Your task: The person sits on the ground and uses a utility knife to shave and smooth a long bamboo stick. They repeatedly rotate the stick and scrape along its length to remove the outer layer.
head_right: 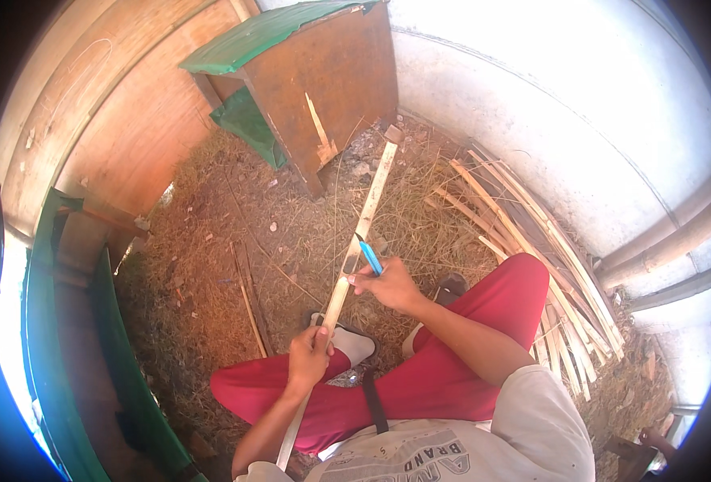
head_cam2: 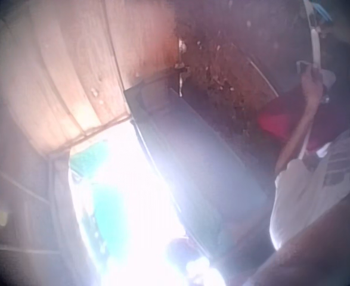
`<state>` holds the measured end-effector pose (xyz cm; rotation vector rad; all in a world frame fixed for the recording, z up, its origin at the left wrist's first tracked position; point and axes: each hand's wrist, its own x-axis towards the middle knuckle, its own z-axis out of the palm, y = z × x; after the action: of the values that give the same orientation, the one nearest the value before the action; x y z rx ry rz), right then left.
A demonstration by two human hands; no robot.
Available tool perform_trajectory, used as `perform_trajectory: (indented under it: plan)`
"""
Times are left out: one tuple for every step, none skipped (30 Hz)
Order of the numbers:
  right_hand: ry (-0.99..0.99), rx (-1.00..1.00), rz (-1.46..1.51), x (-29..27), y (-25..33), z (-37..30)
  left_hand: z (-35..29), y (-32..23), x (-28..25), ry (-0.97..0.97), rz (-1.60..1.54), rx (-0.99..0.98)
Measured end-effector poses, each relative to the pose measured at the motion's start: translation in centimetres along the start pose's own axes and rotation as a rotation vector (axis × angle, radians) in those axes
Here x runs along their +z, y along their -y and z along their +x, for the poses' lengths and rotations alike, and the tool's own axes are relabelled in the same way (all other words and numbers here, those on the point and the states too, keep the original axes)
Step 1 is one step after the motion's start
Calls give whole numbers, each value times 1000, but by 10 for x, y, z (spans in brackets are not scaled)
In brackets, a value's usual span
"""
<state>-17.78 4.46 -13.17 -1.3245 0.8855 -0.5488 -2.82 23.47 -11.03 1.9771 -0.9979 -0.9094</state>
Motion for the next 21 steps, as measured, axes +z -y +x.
perform_trajectory:
  plan:
    - [-10,6,-7,-1,-2,0,-1,-4,1,-17,31,18]
    - [0,-10,-45,0,-1,-1,-2,-6,1,-39,63,33]
    - [10,-27,-82,1,1,-2,-3,-4,1,-44,61,47]
    - [20,-43,-120,1,2,-3,-4,-1,2,-48,59,61]
    - [37,-60,-44,0,-1,-1,-3,-1,2,-48,56,81]
    - [53,-76,33,-2,-7,2,-2,-2,1,26,-102,-50]
    - [69,-92,109,-5,-10,3,-1,-4,-2,100,-260,-181]
    - [66,-62,136,-6,-8,4,0,-7,-5,172,-416,-311]
    - [62,-32,164,-8,-4,5,0,-9,-8,190,-454,-340]
    - [58,-2,191,-9,0,7,0,-11,-11,209,-492,-368]
    - [55,34,230,-12,1,8,-1,-12,-12,228,-530,-399]
    - [51,70,268,-14,3,10,0,-12,-12,223,-535,-403]
    - [47,107,306,-17,4,13,2,-11,-13,218,-541,-407]
    - [39,75,167,-19,3,12,-1,-8,-13,212,-546,-418]
    - [32,44,27,-22,1,12,-4,-6,-15,215,-556,-420]
    - [26,12,-113,-23,-1,10,-8,-4,-16,218,-566,-421]
    - [-62,-133,-282,-23,-1,8,-8,-3,-17,218,-577,-415]
    - [-150,-279,-450,-21,-2,4,-8,0,-16,192,-545,-389]
    - [-238,-426,-617,-18,-2,-2,-9,4,-14,166,-514,-364]
    - [-328,-574,-782,-15,-1,-7,-9,7,-12,141,-482,-338]
    - [-256,-521,-766,-12,4,-11,-9,8,-12,118,-468,-320]
